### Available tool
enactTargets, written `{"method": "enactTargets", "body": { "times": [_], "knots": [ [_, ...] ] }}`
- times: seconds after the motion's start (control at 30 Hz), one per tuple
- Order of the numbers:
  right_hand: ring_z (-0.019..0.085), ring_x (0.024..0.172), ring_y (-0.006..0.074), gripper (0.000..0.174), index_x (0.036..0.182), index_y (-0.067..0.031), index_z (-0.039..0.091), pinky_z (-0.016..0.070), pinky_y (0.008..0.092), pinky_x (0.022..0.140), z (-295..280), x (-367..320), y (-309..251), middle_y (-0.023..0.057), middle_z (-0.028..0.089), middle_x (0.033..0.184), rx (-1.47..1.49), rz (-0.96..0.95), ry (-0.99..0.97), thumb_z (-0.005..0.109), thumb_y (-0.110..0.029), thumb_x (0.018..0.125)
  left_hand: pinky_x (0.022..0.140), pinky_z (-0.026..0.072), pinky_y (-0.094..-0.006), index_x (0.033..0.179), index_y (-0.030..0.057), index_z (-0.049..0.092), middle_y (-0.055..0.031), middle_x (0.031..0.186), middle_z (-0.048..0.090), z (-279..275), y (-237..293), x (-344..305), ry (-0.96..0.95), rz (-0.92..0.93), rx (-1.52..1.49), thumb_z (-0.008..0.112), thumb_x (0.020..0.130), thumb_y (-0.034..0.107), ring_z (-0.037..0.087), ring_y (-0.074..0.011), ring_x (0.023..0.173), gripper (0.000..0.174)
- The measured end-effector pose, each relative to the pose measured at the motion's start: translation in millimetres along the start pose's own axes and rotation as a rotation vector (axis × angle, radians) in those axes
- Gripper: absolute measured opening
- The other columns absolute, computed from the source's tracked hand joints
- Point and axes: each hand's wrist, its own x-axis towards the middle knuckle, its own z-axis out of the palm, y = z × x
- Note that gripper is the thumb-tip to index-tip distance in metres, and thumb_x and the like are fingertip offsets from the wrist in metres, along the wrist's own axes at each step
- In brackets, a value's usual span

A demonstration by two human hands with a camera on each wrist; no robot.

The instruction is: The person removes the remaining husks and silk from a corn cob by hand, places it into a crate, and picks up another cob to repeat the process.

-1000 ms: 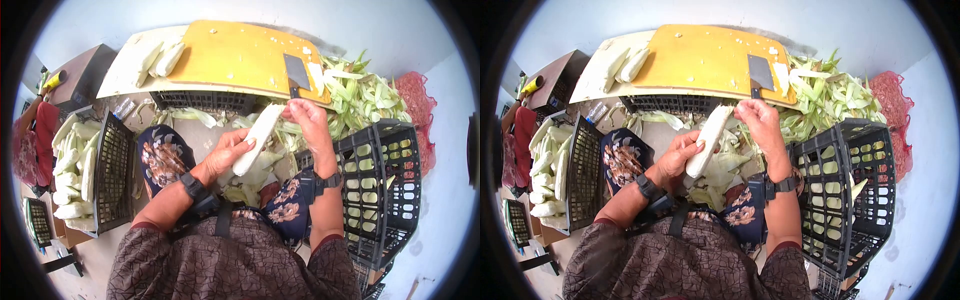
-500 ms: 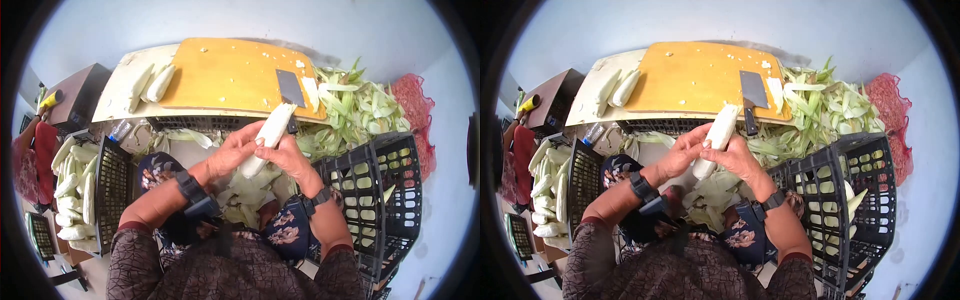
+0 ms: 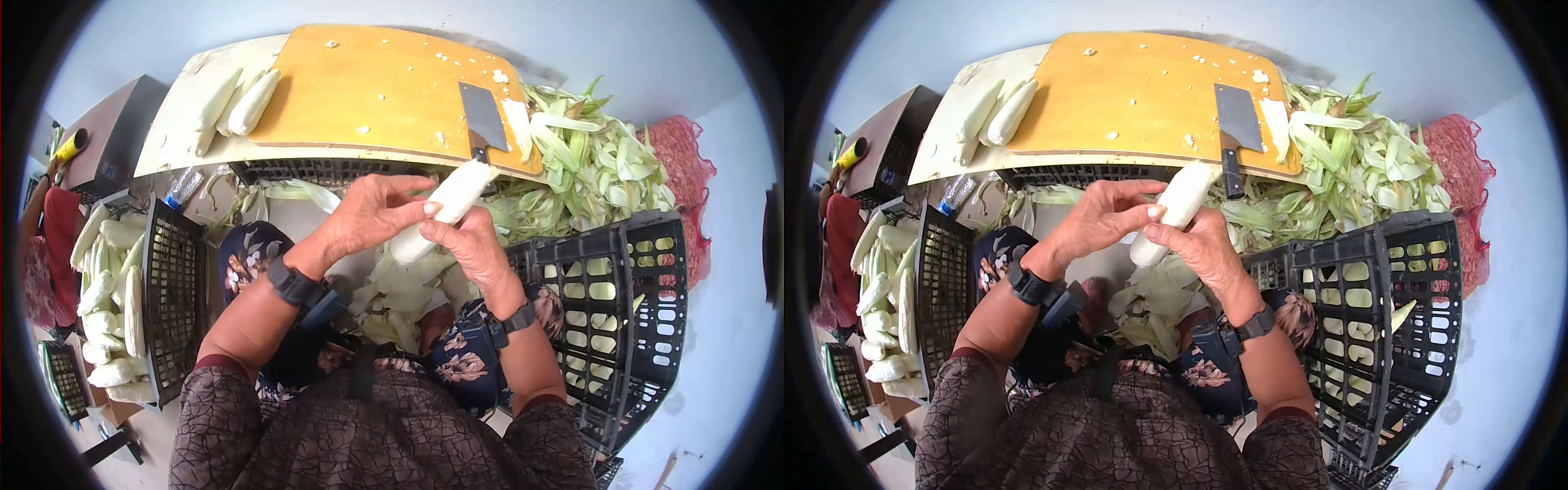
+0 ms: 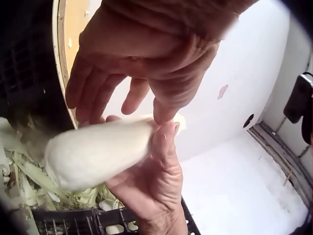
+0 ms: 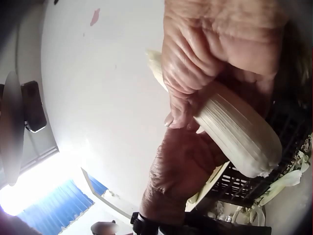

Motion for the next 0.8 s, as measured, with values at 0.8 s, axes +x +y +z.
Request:
{"method": "enactTargets", "body": {
  "times": [0.8],
  "knots": [
    [0.059,0.063,0.0163,0.034,0.082,0.0040,0.059,0.0474,0.0309,0.059,12,-10,13,0.0102,0.061,0.067,-0.495,0.039,0.011,0.076,-0.019,0.065,0.081,0.0464,-0.0266,0.102,-0.0021,0.060,-0.0053,0.093,0.062,5,22,-16,0.174,0.249,0.023,0.057,0.084,0.009,0.057,-0.0107,0.089,0.021]
  ]
}}
